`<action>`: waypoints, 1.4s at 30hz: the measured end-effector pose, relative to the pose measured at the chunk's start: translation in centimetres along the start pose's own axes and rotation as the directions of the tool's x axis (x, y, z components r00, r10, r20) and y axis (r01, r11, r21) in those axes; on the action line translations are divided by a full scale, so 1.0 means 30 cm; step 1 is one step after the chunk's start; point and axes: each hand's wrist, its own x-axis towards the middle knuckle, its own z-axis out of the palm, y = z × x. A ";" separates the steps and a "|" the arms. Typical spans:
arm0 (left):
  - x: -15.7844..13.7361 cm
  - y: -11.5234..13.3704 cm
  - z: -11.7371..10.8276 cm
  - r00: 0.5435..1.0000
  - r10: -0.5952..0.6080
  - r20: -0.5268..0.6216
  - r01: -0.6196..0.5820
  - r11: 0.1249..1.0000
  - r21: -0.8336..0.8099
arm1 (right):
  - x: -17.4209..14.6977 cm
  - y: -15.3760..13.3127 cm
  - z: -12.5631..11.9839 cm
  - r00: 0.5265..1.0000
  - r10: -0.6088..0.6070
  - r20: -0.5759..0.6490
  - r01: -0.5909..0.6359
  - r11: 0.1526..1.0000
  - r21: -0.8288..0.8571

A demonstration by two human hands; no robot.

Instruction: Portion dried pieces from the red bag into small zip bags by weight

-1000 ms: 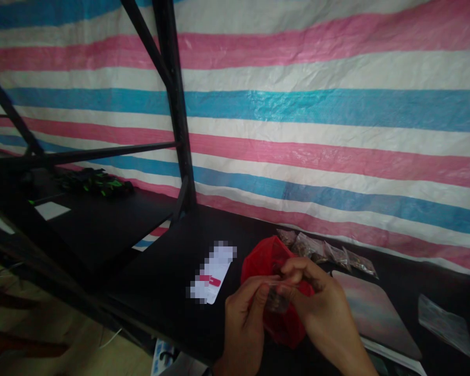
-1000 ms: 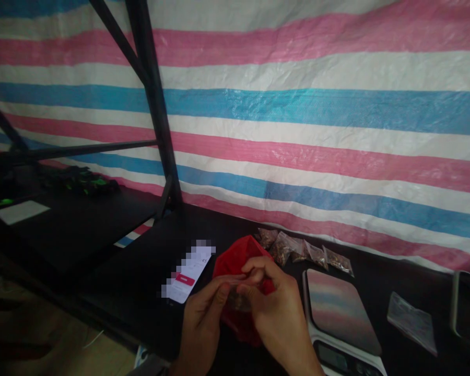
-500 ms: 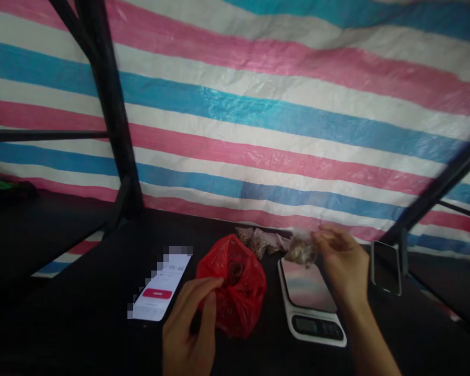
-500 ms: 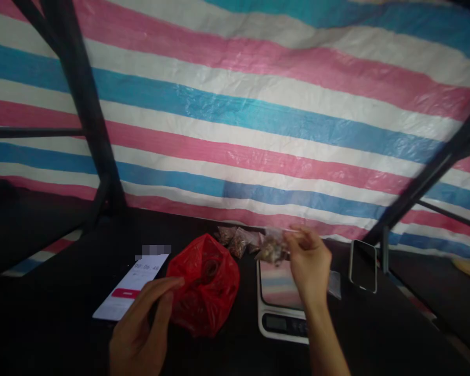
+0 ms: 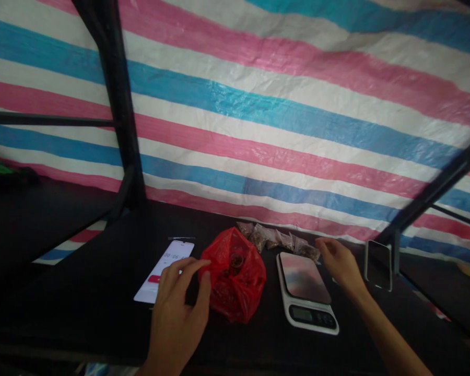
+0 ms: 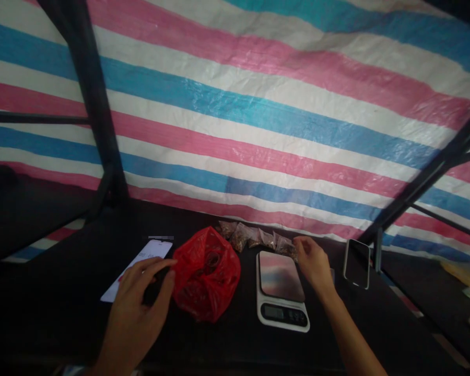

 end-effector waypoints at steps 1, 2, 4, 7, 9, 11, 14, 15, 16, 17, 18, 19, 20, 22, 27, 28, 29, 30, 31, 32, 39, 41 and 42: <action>-0.003 -0.006 0.011 0.999 -0.049 0.012 0.048 0.998 0.047 | -0.043 -0.029 0.009 0.997 -0.048 0.061 0.047 0.999 0.016; -0.007 -0.013 0.022 0.994 -0.105 0.036 0.102 0.992 0.075 | -0.093 -0.065 0.026 0.986 -0.107 0.130 0.102 0.994 0.041; -0.011 -0.026 0.042 0.974 -0.202 0.104 0.195 0.978 0.074 | -0.202 -0.148 0.076 0.858 -0.374 0.352 0.358 0.927 0.112; 0.000 -0.038 0.062 0.948 -0.258 0.185 0.276 0.958 -0.076 | -0.319 -0.257 0.156 0.617 -0.519 0.592 0.615 0.787 0.050; 0.017 -0.036 0.066 0.934 -0.316 0.170 0.348 0.912 -0.216 | -0.331 -0.295 0.181 0.621 -0.485 0.616 0.645 0.763 -0.049; 0.035 -0.027 0.063 0.913 -0.382 0.142 0.408 0.855 -0.319 | -0.299 -0.306 0.169 0.653 -0.473 0.592 0.630 0.773 -0.077; 0.052 -0.003 0.055 0.905 -0.415 0.098 0.419 0.824 -0.381 | -0.219 -0.300 0.106 0.706 -0.489 0.512 0.598 0.799 -0.062; 0.055 0.007 0.053 0.907 -0.412 0.089 0.412 0.822 -0.393 | -0.196 -0.297 0.084 0.733 -0.492 0.469 0.584 0.809 -0.063; 0.059 0.018 0.051 0.911 -0.403 0.084 0.401 0.823 -0.402 | -0.176 -0.296 0.065 0.753 -0.497 0.431 0.573 0.817 -0.059; 0.063 0.030 0.050 0.917 -0.389 0.086 0.389 0.827 -0.405 | -0.160 -0.297 0.050 0.764 -0.503 0.404 0.568 0.821 -0.051; 0.070 0.042 0.049 0.923 -0.374 0.090 0.377 0.834 -0.403 | -0.147 -0.300 0.038 0.769 -0.510 0.384 0.566 0.823 -0.041; 0.079 0.053 0.047 0.928 -0.360 0.094 0.367 0.842 -0.395 | -0.138 -0.305 0.029 0.772 -0.517 0.371 0.566 0.824 -0.031; 0.091 0.063 0.045 0.933 -0.346 0.098 0.356 0.852 -0.384 | -0.129 -0.312 0.022 0.774 -0.521 0.360 0.566 0.824 -0.023; 0.121 0.078 0.035 0.944 -0.311 0.109 0.329 0.876 -0.354 | -0.114 -0.332 0.010 0.775 -0.526 0.350 0.566 0.824 -0.013; 0.181 0.081 -0.040 0.955 -0.159 0.251 0.217 0.951 -0.220 | -0.096 -0.378 -0.023 0.747 -0.533 0.398 0.577 0.817 0.011; 0.184 0.082 -0.064 0.951 -0.124 0.284 0.181 0.966 -0.186 | -0.100 -0.380 -0.030 0.729 -0.536 0.425 0.583 0.812 0.023; 0.182 0.086 -0.090 0.946 -0.086 0.313 0.140 0.978 -0.154 | -0.109 -0.379 -0.038 0.705 -0.540 0.459 0.591 0.805 0.039; 0.178 0.093 -0.116 0.939 -0.046 0.341 0.094 0.988 -0.125 | -0.122 -0.377 -0.047 0.678 -0.544 0.494 0.600 0.798 0.056; 0.171 0.103 -0.141 0.930 -0.007 0.368 0.048 0.994 -0.101 | -0.138 -0.376 -0.057 0.656 -0.549 0.518 0.606 0.792 0.071; 0.164 0.117 -0.163 0.918 0.030 0.396 0.005 0.996 -0.086 | -0.156 -0.377 -0.067 0.646 -0.557 0.521 0.612 0.787 0.082; 0.148 0.187 -0.161 0.542 0.376 0.751 -0.559 0.829 -0.012 | -0.292 -0.520 -0.029 0.479 -0.705 0.523 0.735 0.648 0.200; 0.147 0.165 -0.132 0.479 0.349 0.806 -0.595 0.804 0.005 | -0.305 -0.545 0.013 0.372 -0.619 0.692 0.781 0.611 0.127; 0.144 0.148 -0.121 0.475 0.329 0.816 -0.597 0.802 0.024 | -0.304 -0.541 0.030 0.354 -0.549 0.757 0.806 0.590 0.051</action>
